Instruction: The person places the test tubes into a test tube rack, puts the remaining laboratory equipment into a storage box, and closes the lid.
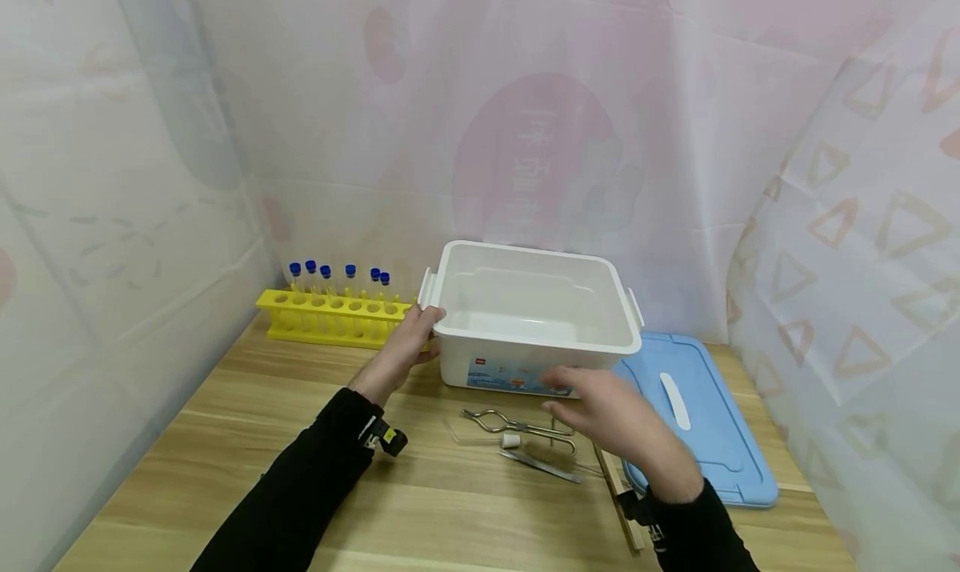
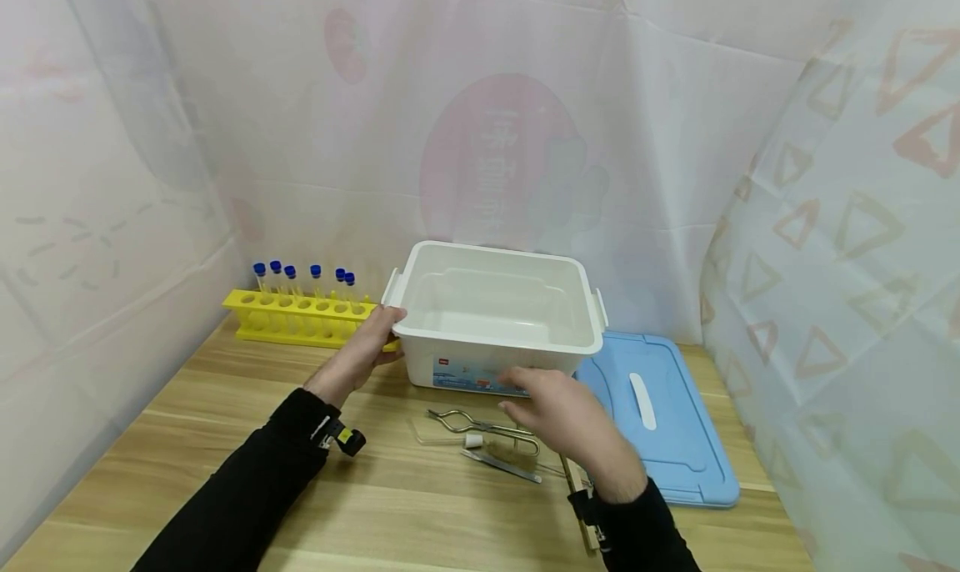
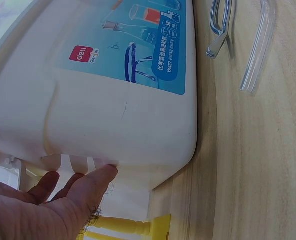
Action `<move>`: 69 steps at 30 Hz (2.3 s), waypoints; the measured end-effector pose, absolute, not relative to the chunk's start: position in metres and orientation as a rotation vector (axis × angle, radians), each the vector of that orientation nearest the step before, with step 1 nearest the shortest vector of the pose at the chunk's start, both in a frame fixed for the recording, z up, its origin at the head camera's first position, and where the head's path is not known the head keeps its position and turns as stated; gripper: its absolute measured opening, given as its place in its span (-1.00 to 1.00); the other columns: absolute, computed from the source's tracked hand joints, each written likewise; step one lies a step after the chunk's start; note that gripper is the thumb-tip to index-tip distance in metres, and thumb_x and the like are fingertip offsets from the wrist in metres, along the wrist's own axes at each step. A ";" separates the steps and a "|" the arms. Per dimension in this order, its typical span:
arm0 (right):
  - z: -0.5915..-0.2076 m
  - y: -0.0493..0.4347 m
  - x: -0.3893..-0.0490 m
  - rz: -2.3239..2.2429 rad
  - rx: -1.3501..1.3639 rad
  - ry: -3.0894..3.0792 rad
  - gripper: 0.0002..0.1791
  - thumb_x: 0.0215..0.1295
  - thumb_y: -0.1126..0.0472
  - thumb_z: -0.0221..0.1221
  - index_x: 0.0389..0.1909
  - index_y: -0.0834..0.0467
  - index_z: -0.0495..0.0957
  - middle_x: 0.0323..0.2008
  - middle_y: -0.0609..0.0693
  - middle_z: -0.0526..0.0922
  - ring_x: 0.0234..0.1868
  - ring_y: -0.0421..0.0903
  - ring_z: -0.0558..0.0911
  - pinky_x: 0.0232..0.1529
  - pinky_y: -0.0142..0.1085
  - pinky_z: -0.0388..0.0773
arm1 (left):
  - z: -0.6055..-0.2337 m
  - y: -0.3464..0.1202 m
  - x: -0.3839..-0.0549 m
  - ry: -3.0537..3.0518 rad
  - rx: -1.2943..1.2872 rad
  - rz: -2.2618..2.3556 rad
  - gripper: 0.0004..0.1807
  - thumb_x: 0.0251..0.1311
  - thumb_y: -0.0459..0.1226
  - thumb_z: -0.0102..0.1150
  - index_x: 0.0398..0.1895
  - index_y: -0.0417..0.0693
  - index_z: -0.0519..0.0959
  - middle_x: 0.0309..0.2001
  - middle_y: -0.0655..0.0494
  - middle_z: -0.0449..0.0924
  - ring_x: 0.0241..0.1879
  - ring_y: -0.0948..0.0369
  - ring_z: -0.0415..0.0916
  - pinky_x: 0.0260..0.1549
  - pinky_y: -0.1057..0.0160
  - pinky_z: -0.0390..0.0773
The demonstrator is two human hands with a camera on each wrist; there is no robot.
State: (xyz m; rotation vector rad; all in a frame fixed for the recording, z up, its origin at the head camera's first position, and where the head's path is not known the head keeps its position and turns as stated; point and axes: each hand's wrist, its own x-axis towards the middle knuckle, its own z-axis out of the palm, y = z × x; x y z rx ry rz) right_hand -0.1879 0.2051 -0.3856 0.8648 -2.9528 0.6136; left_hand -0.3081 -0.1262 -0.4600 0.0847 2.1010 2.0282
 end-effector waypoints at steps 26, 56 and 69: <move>-0.431 0.199 -0.198 0.708 1.004 -3.220 -0.73 0.59 0.25 0.49 0.22 0.15 0.81 0.06 0.05 0.91 -0.01 -0.01 0.85 0.07 -0.10 0.84 | -0.459 -0.126 -0.307 2.100 0.109 2.033 -0.10 0.75 0.06 -0.12 0.99 0.04 -0.10 0.90 -0.31 0.04 0.88 -0.38 0.09 0.73 -0.65 0.24; -0.457 0.193 -0.205 0.497 1.003 -3.241 -0.76 0.48 0.34 0.55 -0.22 0.05 0.65 -0.39 -0.15 0.56 -0.36 -0.26 0.44 -0.26 -0.31 0.42 | -0.459 -0.126 -0.308 2.087 0.092 2.030 -0.05 0.72 0.08 -0.09 1.00 0.08 -0.17 0.91 -0.32 -0.01 0.88 -0.39 0.06 0.75 -0.61 0.27; -0.452 0.197 -0.206 0.472 1.012 -3.149 -0.77 0.65 0.35 0.30 -0.23 -0.01 0.60 -0.38 -0.20 0.52 -0.39 -0.30 0.41 -0.27 -0.34 0.37 | -0.460 -0.127 -0.309 2.087 0.105 2.028 -0.06 0.74 0.08 -0.10 1.00 0.07 -0.16 0.91 -0.31 -0.01 0.88 -0.38 0.07 0.75 -0.62 0.24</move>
